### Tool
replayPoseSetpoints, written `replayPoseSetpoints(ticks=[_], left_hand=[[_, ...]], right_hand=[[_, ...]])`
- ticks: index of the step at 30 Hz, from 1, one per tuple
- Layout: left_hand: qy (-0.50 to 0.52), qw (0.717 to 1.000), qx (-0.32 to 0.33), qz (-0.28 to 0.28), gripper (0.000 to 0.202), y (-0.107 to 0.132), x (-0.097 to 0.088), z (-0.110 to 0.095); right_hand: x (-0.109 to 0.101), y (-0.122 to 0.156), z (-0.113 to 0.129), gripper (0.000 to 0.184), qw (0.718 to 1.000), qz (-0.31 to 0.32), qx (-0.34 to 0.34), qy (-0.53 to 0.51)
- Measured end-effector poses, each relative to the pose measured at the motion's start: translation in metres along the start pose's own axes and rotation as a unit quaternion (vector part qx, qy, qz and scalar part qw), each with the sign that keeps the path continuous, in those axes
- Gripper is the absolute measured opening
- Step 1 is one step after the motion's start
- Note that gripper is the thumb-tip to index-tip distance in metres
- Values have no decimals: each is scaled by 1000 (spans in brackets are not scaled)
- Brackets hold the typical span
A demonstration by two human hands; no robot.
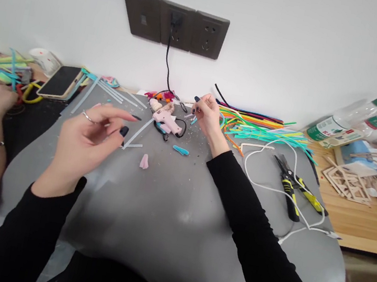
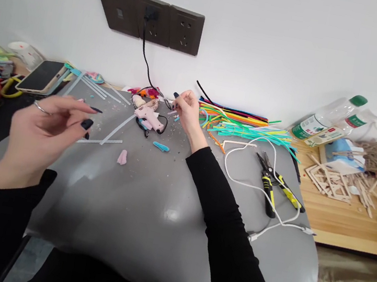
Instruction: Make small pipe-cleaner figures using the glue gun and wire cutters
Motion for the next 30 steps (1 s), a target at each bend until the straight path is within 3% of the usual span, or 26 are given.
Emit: replayPoseSetpoints(ticks=[5,8,10,13,16,18,21,25,28,30], left_hand=[[62,998,15,16,23,-16,-2,-7],[80,997,12,-4,36,-25,-6,-9],[90,995,27,-32,46,-31,-12,-10],[88,994,47,-51,46,-42,-18,-6],[24,999,47,-9,31,-53,-9,8],[-15,999,29,19,31,-59,2,24],[-29,996,-19,76,26,-66,30,54],[-26,993,-48,108,31,-77,70,91],[0,992,-59,113,36,-85,92,112],[36,992,-67,101,37,-87,98,122]], right_hand=[[5,7,1,30,997,10,-28,76],[19,17,7,23,977,66,-88,184],[34,27,7,15,936,145,-139,290],[56,41,-2,8,833,280,-201,433],[64,49,-12,15,744,334,-233,529],[65,51,-15,17,715,346,-236,560],[65,54,-15,13,701,358,-232,571],[65,57,-12,12,709,354,-223,568],[65,57,-12,12,721,345,-213,562],[65,56,-10,11,745,333,-210,538]])
Point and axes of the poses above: each hand's wrist, its own y-axis away from the middle knuckle, its own x-axis out of the palm, z = x × y, the point moved 6 cm from there along -y, towards the middle knuckle, and after that the axes turned 3 degrees about -y, right-handed, at the moved point
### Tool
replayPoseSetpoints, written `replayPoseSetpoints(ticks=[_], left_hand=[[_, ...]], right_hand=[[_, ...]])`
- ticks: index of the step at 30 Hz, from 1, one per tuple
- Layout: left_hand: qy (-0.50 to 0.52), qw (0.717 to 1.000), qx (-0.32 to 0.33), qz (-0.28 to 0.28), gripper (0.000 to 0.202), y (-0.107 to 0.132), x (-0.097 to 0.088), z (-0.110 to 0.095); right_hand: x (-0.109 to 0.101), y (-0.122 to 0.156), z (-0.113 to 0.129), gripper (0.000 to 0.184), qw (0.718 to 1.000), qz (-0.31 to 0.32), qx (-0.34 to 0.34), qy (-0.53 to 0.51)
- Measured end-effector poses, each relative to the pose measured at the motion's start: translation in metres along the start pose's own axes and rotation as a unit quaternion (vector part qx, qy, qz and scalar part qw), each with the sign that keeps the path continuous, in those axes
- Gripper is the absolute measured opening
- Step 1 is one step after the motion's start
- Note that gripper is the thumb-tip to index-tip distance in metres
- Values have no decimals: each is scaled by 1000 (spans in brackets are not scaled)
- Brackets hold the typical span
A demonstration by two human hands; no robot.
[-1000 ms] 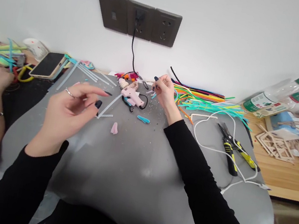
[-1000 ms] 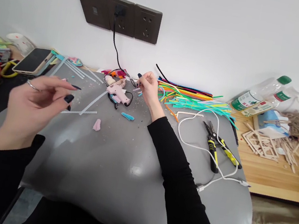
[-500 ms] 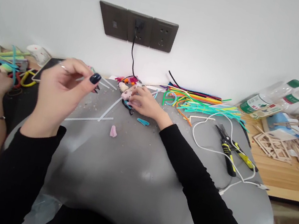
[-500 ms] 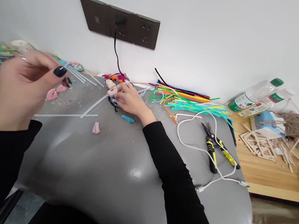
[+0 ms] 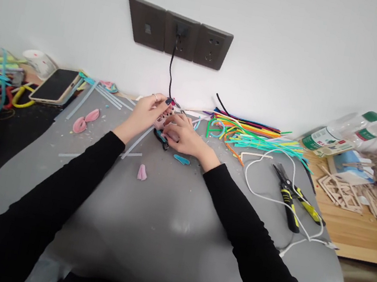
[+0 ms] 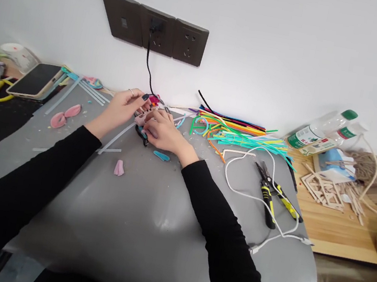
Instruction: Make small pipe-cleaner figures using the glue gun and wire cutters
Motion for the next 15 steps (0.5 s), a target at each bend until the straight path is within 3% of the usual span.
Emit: replayPoseSetpoints(ticks=[4,8,15], left_hand=[[52,998,0,-26,47,10,0,9],[65,998,0,21,51,28,7,8],[82,996,-3,-30,47,32,6,8]], right_hand=[[-11,-2,-9,12,984,-100,30,-146],[-18,-1,-23,15,933,-201,104,-280],[-16,1,-23,25,871,-270,142,-386]])
Point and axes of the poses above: each hand's wrist, its own y-axis away from the middle knuckle, its own x-axis out of the palm, z = x × y, the point moved 6 cm from there along -y, towards the middle knuckle, and after that the axes turned 3 degrees about -y, right-handed, at the moved point
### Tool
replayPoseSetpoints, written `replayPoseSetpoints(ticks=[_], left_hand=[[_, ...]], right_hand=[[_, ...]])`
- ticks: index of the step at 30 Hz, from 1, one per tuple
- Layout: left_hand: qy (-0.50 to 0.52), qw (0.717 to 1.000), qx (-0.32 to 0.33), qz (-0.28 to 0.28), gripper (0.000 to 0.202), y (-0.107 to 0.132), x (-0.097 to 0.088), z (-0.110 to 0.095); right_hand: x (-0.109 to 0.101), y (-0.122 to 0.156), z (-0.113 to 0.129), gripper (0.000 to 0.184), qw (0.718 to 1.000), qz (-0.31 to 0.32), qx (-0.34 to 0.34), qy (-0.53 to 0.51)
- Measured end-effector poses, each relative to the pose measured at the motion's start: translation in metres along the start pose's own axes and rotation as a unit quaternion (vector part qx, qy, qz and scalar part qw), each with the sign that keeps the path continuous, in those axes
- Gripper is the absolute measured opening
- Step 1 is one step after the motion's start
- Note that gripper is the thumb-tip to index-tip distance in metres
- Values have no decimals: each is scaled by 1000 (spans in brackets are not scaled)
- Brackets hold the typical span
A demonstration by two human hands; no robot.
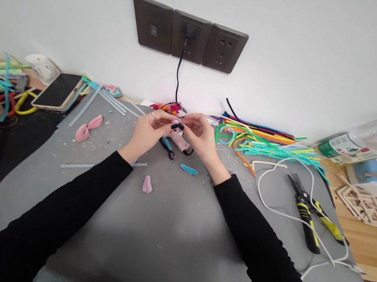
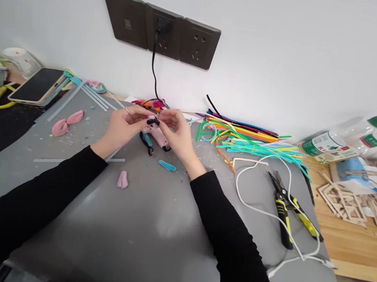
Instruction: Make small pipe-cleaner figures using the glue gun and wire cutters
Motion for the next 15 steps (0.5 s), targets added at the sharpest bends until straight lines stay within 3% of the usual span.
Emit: replayPoseSetpoints(ticks=[6,10,15], left_hand=[[8,1000,7,-28,44,-4,-9,1],[-52,997,52,-35,31,-2,-10,-7],[-130,988,75,-31,14,1,-9,-14]], right_hand=[[-2,0,7,19,999,3,-36,38],[-1,3,16,11,986,29,-99,129],[5,5,16,16,975,68,-120,175]])
Point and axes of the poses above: each hand's wrist, its own y-axis away from the middle knuckle, its own x-axis out of the palm, z = x × y, the point moved 6 cm from there along -y, towards the middle knuckle, and after that the axes turned 3 degrees about -y, right-handed, at the moved point
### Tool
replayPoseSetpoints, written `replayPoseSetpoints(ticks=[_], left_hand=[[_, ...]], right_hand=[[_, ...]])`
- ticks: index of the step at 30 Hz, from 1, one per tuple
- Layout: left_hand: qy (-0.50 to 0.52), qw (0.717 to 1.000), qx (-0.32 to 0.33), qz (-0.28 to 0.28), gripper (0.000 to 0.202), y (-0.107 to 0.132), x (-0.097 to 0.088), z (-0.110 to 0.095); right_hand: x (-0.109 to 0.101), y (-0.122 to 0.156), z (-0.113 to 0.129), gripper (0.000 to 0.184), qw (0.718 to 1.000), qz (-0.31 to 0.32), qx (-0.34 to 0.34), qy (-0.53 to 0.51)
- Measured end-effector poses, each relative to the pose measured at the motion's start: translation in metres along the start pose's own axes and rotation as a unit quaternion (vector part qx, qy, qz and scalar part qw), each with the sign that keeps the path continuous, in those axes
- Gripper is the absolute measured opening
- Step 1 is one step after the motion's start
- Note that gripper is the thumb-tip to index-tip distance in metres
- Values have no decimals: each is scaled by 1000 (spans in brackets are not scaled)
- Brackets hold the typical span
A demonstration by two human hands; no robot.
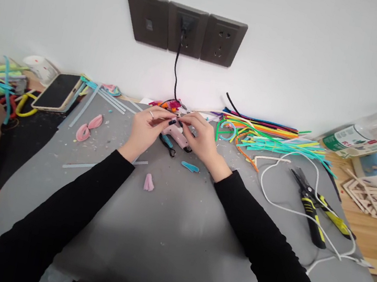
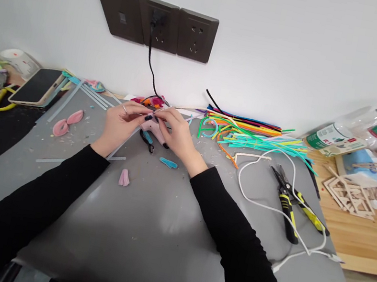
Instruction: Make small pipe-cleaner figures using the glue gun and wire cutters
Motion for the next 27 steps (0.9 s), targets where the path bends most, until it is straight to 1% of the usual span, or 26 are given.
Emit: replayPoseSetpoints(ticks=[4,8,10,12,15,20,24,27], left_hand=[[5,999,39,-16,11,1,-1,-3],[10,997,67,-25,11,2,0,-3],[-1,997,74,-24,11,2,0,-3],[-19,997,77,-20,12,3,2,-4],[-43,996,80,-20,13,3,3,-8],[-55,995,86,-24,14,4,3,-13],[-48,996,80,-17,13,5,6,-15],[-37,995,86,-28,11,7,6,-16]], right_hand=[[1,1,-3,15,1000,7,-11,13],[2,2,-3,16,992,21,-64,105],[4,3,-3,16,984,29,-95,150],[6,4,-3,14,978,29,-110,177],[7,4,-4,12,977,19,-95,192],[4,4,-1,9,981,-26,-75,176],[6,6,0,6,986,-50,-49,154],[3,6,-3,6,988,-75,-21,135]])
Point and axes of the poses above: each hand's wrist, its own y-axis away from the middle knuckle, its own x-axis out of the palm, z = x × y, the point moved 6 cm from there along -y, towards the middle knuckle, and after that the axes turned 3 degrees about -y, right-handed, at the moved point
